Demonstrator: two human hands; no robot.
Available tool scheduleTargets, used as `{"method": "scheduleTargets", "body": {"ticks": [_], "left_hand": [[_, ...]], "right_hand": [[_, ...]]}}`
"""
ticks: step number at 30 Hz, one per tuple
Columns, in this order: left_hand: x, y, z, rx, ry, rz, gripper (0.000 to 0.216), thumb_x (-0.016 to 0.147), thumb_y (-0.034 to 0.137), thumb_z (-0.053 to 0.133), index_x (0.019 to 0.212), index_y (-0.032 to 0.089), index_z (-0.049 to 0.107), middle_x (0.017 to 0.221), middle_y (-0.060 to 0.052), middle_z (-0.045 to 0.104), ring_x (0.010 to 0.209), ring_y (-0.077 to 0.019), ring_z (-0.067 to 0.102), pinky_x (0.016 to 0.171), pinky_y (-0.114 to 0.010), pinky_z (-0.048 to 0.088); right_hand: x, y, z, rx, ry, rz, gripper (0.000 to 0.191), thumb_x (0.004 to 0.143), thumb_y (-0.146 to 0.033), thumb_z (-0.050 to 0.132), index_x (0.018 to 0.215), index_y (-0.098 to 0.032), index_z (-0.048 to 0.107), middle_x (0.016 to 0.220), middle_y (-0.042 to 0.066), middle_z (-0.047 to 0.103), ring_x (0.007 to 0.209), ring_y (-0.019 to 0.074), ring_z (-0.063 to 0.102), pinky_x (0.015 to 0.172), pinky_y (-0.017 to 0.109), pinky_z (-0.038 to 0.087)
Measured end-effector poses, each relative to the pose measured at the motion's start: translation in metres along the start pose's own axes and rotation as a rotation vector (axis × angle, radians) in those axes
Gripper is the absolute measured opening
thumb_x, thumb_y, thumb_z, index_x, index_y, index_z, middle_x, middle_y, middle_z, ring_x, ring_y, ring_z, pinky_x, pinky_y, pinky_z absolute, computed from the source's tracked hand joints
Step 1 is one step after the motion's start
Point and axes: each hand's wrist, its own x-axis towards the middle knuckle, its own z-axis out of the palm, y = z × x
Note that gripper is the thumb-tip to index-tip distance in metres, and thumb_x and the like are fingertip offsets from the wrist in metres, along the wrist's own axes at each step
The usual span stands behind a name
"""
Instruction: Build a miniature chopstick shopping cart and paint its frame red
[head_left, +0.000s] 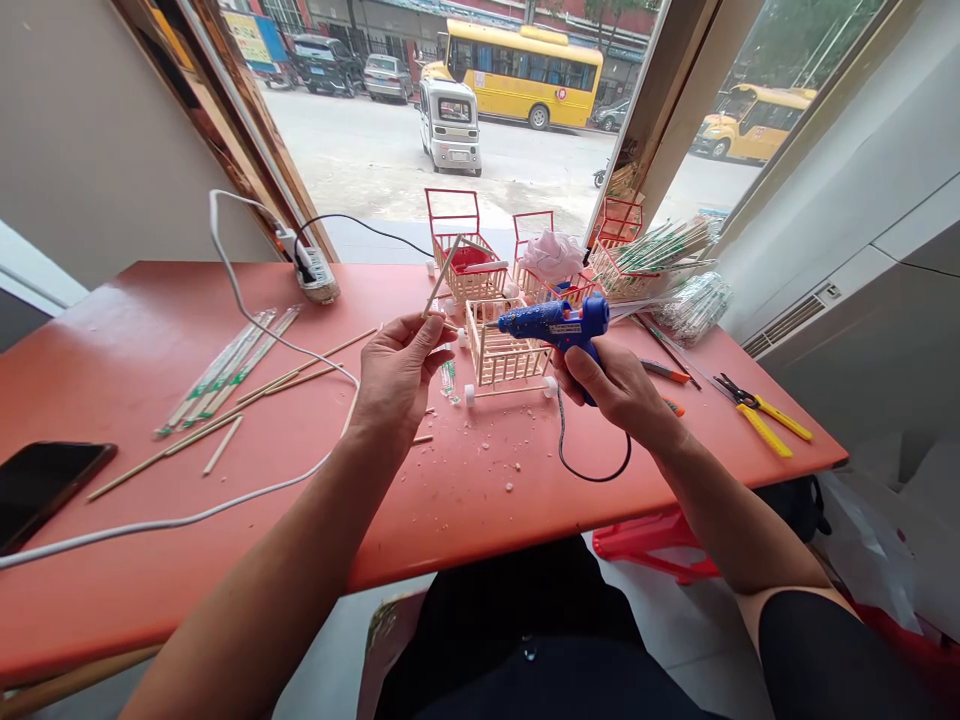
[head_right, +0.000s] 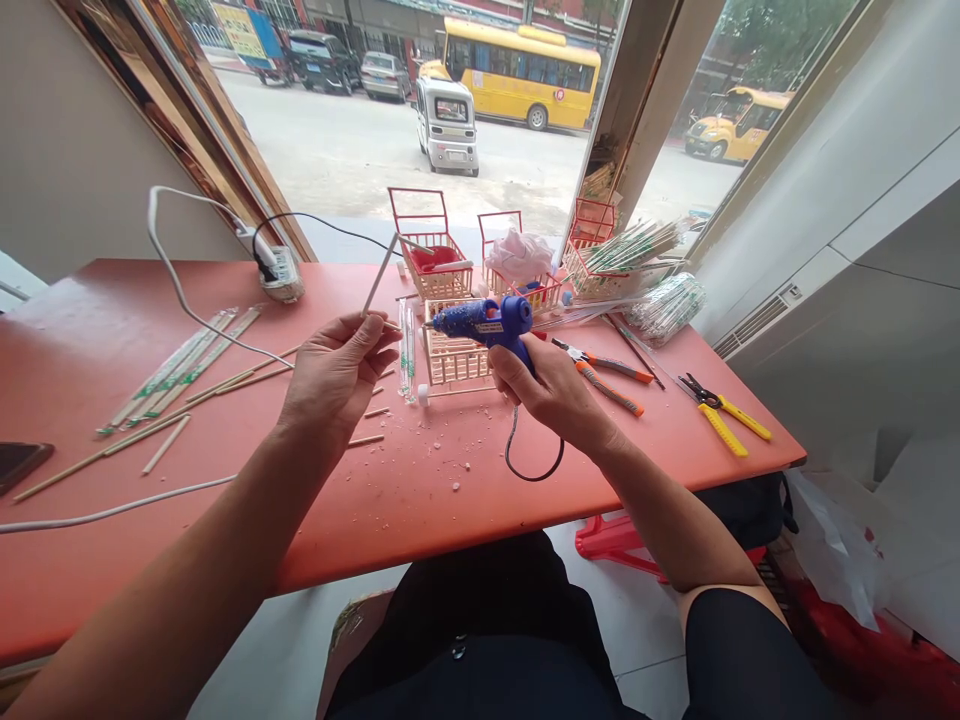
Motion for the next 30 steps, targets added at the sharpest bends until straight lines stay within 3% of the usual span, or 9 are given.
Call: {"method": "scheduleTargets", "body": {"ticks": [4, 12, 30], "left_hand": [[0.0003, 0.0003, -0.0002, -0.008, -0.007, 0.006, 0.035, 0.065, 0.037, 0.104, 0.082, 0.019, 0.079, 0.083, -0.003, 0.075, 0.078, -0.0131, 0.071, 0.065, -0.021, 0.054], [-0.0005, 0.0027, 0.0012, -0.034, -0.020, 0.007, 0.048, 0.048, 0.045, 0.110, 0.079, 0.020, 0.082, 0.080, -0.001, 0.075, 0.076, -0.0117, 0.070, 0.063, -0.019, 0.054], [-0.0015, 0.0037, 0.0028, -0.038, 0.011, -0.011, 0.049, 0.047, 0.043, 0.110, 0.079, 0.019, 0.081, 0.080, -0.001, 0.075, 0.076, -0.0119, 0.071, 0.062, -0.020, 0.054]], "right_hand": [[-0.0009, -0.0041, 0.0004, -0.020, 0.001, -0.004, 0.063, 0.106, -0.076, 0.048, 0.076, -0.021, 0.056, 0.067, -0.001, 0.056, 0.062, 0.0127, 0.050, 0.064, 0.033, 0.037], [0.0020, -0.0029, 0.0015, -0.034, 0.021, 0.002, 0.065, 0.104, -0.079, 0.048, 0.076, -0.021, 0.055, 0.066, -0.001, 0.056, 0.061, 0.0130, 0.050, 0.063, 0.033, 0.036], [0.0013, -0.0082, -0.0008, -0.065, 0.017, 0.034, 0.062, 0.104, -0.079, 0.047, 0.077, -0.023, 0.050, 0.069, 0.000, 0.056, 0.064, 0.0140, 0.049, 0.065, 0.035, 0.035]]}}
